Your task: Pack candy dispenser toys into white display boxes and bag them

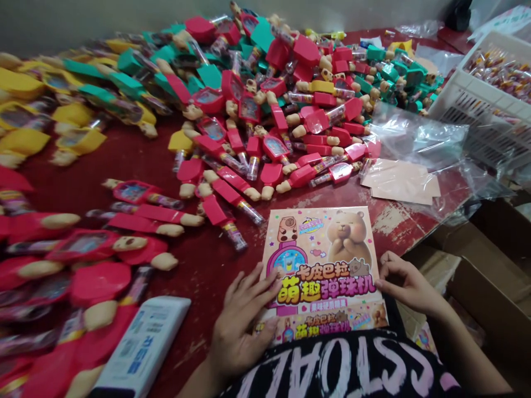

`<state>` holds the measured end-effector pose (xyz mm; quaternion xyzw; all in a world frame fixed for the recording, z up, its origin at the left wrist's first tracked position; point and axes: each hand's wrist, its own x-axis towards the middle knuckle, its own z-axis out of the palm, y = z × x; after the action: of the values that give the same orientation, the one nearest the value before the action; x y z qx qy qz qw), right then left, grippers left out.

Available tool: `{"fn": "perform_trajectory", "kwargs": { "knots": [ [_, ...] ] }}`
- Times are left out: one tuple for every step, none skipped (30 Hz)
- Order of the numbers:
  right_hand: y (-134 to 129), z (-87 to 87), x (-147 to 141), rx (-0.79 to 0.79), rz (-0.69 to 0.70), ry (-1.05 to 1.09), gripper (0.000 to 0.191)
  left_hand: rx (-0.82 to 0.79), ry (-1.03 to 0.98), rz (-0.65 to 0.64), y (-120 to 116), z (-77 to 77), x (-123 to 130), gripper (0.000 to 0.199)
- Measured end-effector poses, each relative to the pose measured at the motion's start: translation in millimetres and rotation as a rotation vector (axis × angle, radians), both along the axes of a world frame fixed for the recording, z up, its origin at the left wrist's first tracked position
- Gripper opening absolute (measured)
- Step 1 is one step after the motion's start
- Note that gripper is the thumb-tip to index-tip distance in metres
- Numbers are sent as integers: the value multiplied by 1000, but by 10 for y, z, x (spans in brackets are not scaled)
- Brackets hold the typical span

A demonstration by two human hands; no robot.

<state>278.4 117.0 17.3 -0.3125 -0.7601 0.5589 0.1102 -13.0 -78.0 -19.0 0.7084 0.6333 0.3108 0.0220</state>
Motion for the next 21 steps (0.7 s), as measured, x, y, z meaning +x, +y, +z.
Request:
{"fn": "perform_trajectory", "kwargs": {
  "knots": [
    [6,0,-1,19,13,9,29,15,14,7,6,10,8,39],
    [14,0,0,29,29,18,28,36,20,14,5,19,20,36],
    [26,2,2,35,47,23,28,62,16,25,-3,26,35,34],
    [42,6,5,41,67,26,28,89,-5,38,-14,32,49,32],
    [63,13,7,56,82,30,28,106,-42,51,-25,37,58,32],
    [91,25,4,82,81,37,28,111,-95,57,-29,42,59,34],
    [126,40,-6,123,54,45,28,107,-179,62,-17,49,48,38],
    [167,57,-29,178,-2,53,28,114,-299,69,20,57,23,42],
    [212,77,-68,245,-82,62,27,144,-437,83,88,68,-19,45],
    [261,96,-127,319,-167,69,25,197,-579,115,190,80,-78,46],
    [310,114,-207,396,-241,73,22,275,-720,169,325,92,-150,47],
    [356,128,-306,474,-286,74,20,336,-787,241,489,103,-232,46],
    [398,138,-422,548,-297,70,19,336,-803,340,669,110,-316,50],
    [433,143,-547,617,-279,55,21,234,-781,443,854,113,-394,59],
    [462,143,-675,680,-246,21,26,81,-739,502,1031,111,-458,71],
    [486,139,-797,737,-212,-32,34,3,-723,503,1185,106,-501,76],
    [505,132,-905,783,-182,-103,41,-72,-709,487,1308,96,-520,78],
    [522,124,-995,813,-157,-189,46,-144,-692,462,1395,84,-515,75],
    [537,115,-1063,821,-131,-276,48,-196,-682,435,1443,72,-491,69],
    [550,109,-1110,808,-101,-349,47,-242,-670,421,1458,60,-453,62],
    [561,104,-1136,784,-68,-404,44,-278,-658,419,1445,52,-409,57]
  ]
}}
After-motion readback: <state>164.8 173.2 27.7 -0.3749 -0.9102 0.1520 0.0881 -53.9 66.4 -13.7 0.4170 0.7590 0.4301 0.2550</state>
